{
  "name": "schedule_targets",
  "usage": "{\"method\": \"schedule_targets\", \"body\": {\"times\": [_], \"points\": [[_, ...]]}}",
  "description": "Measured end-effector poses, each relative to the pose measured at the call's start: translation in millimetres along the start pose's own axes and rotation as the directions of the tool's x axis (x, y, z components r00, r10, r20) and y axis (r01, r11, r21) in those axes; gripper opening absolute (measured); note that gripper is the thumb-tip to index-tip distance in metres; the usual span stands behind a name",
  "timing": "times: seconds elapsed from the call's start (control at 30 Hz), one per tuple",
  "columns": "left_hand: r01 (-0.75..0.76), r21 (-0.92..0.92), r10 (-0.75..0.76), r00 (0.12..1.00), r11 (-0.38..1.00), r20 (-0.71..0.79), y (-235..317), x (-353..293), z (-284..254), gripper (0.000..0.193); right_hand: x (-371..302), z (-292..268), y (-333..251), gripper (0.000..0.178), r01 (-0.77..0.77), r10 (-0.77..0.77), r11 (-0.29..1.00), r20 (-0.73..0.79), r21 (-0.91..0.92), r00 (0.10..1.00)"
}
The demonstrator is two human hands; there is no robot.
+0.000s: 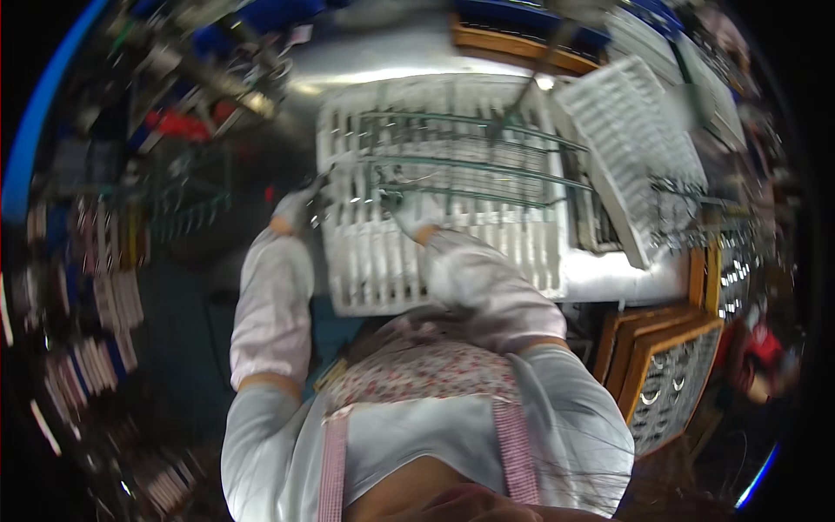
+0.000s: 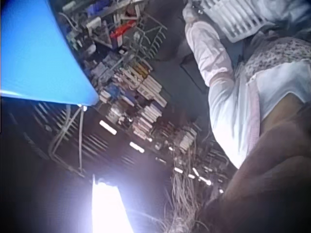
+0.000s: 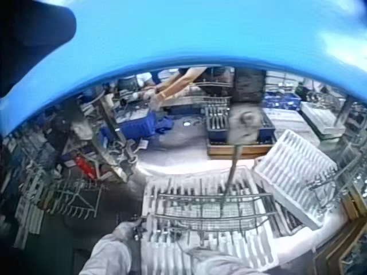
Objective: The person unloads metal components from wire racks and places them into slots on a white tray by hand. The person then lifts the loaded tray and stacks it onto a cart.
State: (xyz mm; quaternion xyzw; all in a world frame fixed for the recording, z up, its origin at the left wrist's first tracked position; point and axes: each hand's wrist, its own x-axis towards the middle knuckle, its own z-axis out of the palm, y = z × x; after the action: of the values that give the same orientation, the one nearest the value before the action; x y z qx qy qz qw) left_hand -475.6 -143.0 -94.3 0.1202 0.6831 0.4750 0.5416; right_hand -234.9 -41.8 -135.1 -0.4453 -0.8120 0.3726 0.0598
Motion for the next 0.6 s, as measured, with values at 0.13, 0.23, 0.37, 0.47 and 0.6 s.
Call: {"method": "schedule_targets", "body": {"times": [0.13, 0.23, 0.37, 0.47, 0.6], "points": [[0.022, 0.115, 0.004, 0.976, 0.993, -0.218, -18.7, 48.7, 2.8, 0.024, -45.5, 13.7, -3.2, 0.033, 0.177, -0.179, 0.984, 0.35, 0.039, 0.92], [0.179, 0.586, 0.093, 0.91, 0.791, -0.404, -38.6, 76.2, 13.9, 0.04, -87.7, -27.8, 6.8, 0.032, 0.337, -0.268, 0.941, 0.564, -0.02, 0.781], [0.225, 0.758, 0.184, 0.892, 0.612, -0.414, -43.1, 80.1, 34.7, 0.042, -119.2, -103.1, 81.2, 0.045, 0.112, -0.011, 0.985, 0.597, -0.133, 0.802], [0.212, 0.81, 0.14, 0.931, 0.546, -0.338, -34.2, 79.2, 43.1, 0.044, -128.2, -200.8, 123.8, 0.035, -0.141, 0.231, 0.969, 0.535, -0.204, 0.812], [0.189, 0.857, 0.145, 0.946, 0.48, -0.289, -58.3, 110.5, 15.7, 0.047, -84.0, -290.4, 195.0, 0.026, -0.256, 0.297, 0.846, 0.014, -0.467, 0.955]]}}
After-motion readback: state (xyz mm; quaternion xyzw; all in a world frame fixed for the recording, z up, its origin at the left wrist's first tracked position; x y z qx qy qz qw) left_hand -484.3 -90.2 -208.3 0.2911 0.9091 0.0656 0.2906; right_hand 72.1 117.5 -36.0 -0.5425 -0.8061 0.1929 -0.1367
